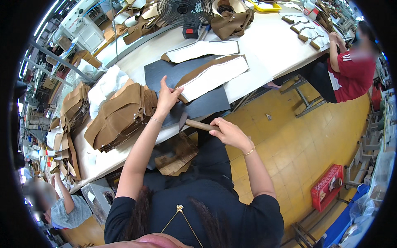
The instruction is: The person repeatedly hammers brown fabric pieces on a curved wooden form to shape them, then removes and inspects the pieces. She also handles white paper or fabric strips, folding and inspecting them. The process is repeated multiple times throughout the clip.
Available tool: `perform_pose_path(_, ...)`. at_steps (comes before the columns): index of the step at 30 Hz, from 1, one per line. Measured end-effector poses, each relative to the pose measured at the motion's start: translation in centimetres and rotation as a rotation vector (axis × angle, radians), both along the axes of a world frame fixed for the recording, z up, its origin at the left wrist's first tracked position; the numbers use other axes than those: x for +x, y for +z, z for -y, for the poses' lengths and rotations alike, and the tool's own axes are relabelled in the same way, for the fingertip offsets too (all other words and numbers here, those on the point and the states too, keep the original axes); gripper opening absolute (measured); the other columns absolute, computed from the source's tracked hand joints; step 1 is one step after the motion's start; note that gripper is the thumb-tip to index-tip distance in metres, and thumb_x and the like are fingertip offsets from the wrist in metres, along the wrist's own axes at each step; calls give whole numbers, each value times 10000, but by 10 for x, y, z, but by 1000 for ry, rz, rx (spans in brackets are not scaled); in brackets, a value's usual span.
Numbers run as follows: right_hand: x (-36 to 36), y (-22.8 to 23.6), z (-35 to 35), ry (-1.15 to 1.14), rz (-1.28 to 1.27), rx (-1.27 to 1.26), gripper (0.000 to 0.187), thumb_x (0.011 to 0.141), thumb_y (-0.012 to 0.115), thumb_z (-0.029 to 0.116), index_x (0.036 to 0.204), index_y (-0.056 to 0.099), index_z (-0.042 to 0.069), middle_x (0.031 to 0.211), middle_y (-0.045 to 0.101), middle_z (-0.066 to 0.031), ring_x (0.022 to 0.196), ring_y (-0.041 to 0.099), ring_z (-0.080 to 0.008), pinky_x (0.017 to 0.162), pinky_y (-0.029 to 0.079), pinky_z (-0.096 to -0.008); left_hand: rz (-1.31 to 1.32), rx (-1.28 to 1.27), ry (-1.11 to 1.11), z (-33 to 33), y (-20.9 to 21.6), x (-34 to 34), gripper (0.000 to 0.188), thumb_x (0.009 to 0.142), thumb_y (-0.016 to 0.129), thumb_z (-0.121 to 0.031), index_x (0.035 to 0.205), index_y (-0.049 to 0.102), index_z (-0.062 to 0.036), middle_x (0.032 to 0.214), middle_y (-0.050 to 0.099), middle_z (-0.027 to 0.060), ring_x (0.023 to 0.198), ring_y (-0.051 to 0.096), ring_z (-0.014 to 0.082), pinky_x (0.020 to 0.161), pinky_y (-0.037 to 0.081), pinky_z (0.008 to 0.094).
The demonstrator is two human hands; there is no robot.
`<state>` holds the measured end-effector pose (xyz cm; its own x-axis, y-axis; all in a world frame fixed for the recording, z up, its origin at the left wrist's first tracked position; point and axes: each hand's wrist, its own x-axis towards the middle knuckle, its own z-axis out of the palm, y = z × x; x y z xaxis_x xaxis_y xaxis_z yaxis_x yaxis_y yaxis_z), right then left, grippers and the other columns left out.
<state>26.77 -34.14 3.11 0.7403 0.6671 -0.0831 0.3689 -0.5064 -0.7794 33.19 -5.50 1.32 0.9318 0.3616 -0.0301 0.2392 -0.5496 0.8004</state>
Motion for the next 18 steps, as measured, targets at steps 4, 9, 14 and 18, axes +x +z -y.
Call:
perform_pose_path(4,-9,-5,11,-295,-222,246,391,950,677,338,1179,585,36,911,614,-95,764,595,-192,710,491,-341,-26,-110,-53,1,3,-7,789,862,675,-55,1534,263,-83,1016,524,143,872,574,227,794,506,361)
perform_pose_path(9,7,-6,19,-572,-173,245,354,942,695,351,1063,629,24,743,594,-36,682,533,-114,632,449,-294,82,243,-154,9,43,-71,700,837,575,37,1490,367,-109,1119,486,189,918,585,332,815,525,430)
perform_pose_path(14,22,-4,21,-723,-222,289,357,962,672,358,1020,635,8,688,563,-9,631,512,-98,581,422,-293,-141,526,-247,-3,35,-113,652,846,592,-7,1462,404,-110,1182,483,236,866,652,413,741,561,474)
perform_pose_path(18,34,14,21,-682,174,205,323,984,643,308,1048,643,-8,697,575,-60,612,518,-138,576,424,-308,-95,641,-265,21,70,-105,521,888,694,-196,1365,514,-85,1170,505,206,920,656,392,737,558,434)
